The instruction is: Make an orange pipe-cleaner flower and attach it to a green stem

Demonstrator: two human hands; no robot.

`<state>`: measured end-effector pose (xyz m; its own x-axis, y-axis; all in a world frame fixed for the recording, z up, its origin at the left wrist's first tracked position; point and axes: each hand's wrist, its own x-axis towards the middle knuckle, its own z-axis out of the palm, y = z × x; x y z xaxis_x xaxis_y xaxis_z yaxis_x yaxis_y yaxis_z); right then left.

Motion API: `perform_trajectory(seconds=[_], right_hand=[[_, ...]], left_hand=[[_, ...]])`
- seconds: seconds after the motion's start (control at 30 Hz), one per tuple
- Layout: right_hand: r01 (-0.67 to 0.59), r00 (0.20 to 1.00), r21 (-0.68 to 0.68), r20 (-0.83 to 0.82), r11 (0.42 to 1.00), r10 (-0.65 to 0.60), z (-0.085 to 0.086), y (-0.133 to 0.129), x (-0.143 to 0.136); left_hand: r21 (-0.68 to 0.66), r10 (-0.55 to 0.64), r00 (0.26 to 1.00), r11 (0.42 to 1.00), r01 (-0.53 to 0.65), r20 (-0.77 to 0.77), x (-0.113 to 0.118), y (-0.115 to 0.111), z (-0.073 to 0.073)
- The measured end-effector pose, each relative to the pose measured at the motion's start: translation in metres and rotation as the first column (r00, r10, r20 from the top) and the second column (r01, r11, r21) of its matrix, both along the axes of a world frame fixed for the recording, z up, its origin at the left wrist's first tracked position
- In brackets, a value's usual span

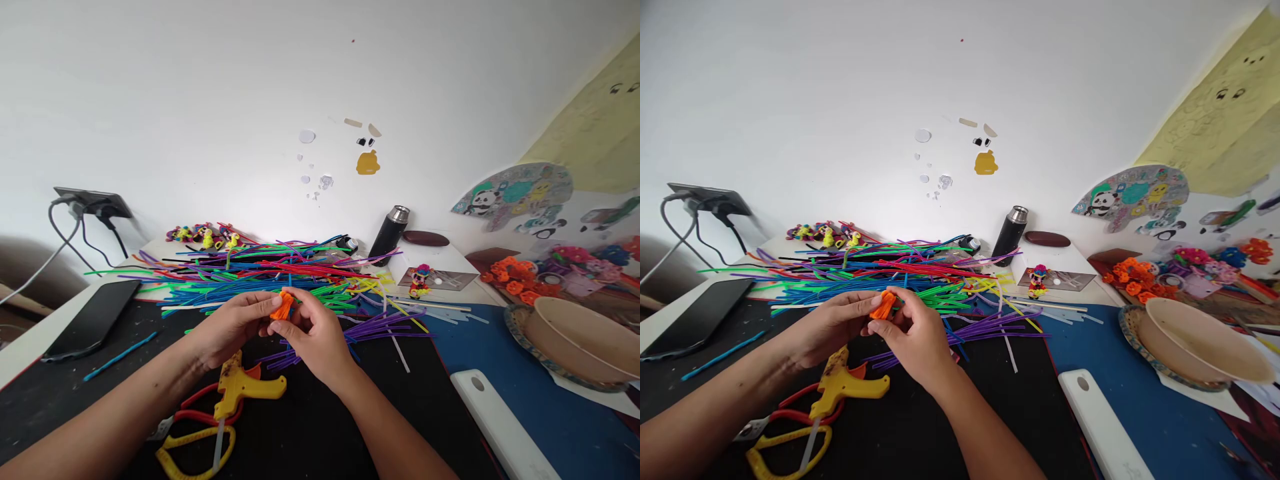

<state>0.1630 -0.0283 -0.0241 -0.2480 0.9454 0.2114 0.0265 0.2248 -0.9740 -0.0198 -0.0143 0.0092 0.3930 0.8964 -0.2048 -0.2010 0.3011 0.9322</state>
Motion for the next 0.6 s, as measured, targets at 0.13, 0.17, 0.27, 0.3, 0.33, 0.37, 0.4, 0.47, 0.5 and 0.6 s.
perform_trajectory(seconds=[0.13,0.17,0.27,0.3,0.33,0.37,0.4,0.47,0.5,0.6], right_hand=[[0.021,0.999,0.046,0.038,0.999,-0.023,0.0013,-0.0005,0.0001],[0.027,0.998,0.059,0.047,0.998,-0.029,0.0012,-0.0005,0.0002],[0.034,0.997,0.081,0.067,0.996,-0.04,0.0001,-0.0001,0.0004],[0.034,0.997,0.083,0.071,0.996,-0.039,-0.0004,-0.0001,0.0003],[0.031,0.997,0.08,0.074,0.996,-0.037,-0.0007,-0.0002,0.0003],[0.025,0.997,0.072,0.074,0.997,-0.03,-0.0007,-0.0005,0.0002],[0.016,0.997,0.06,0.072,0.998,-0.021,-0.0005,-0.001,0.0001],[0.0,0.999,0.03,0.05,1.0,-0.001,0.0006,-0.0021,-0.0001],[-0.006,1.0,0.013,0.028,1.0,0.005,0.0015,-0.0026,-0.0001],[-0.007,0.998,-0.053,-0.066,0.999,0.004,0.0046,-0.0026,0.0007]], left_hand=[[0.012,-0.02,1.0,1.0,0.02,-0.001,-0.001,-0.0005,0.0003],[0.016,-0.028,1.0,0.999,0.028,-0.002,-0.0014,-0.0001,0.0002],[0.03,-0.053,0.998,0.998,0.053,-0.016,-0.0033,0.0016,-0.0005],[0.034,-0.056,0.998,0.998,0.057,-0.023,-0.0039,0.0023,-0.0007],[0.038,-0.056,0.998,0.998,0.057,-0.029,-0.0044,0.0028,-0.0009],[0.043,-0.052,0.998,0.998,0.053,-0.035,-0.0048,0.0032,-0.001],[0.049,-0.042,0.998,0.998,0.044,-0.037,-0.005,0.0034,-0.0012],[0.059,-0.017,1.0,0.998,0.019,-0.025,-0.0051,0.0034,-0.0014],[0.062,-0.006,1.0,0.998,0.007,-0.011,-0.0051,0.0032,-0.0014],[0.06,0.015,0.999,0.998,-0.017,0.039,-0.005,0.0022,-0.0009]])
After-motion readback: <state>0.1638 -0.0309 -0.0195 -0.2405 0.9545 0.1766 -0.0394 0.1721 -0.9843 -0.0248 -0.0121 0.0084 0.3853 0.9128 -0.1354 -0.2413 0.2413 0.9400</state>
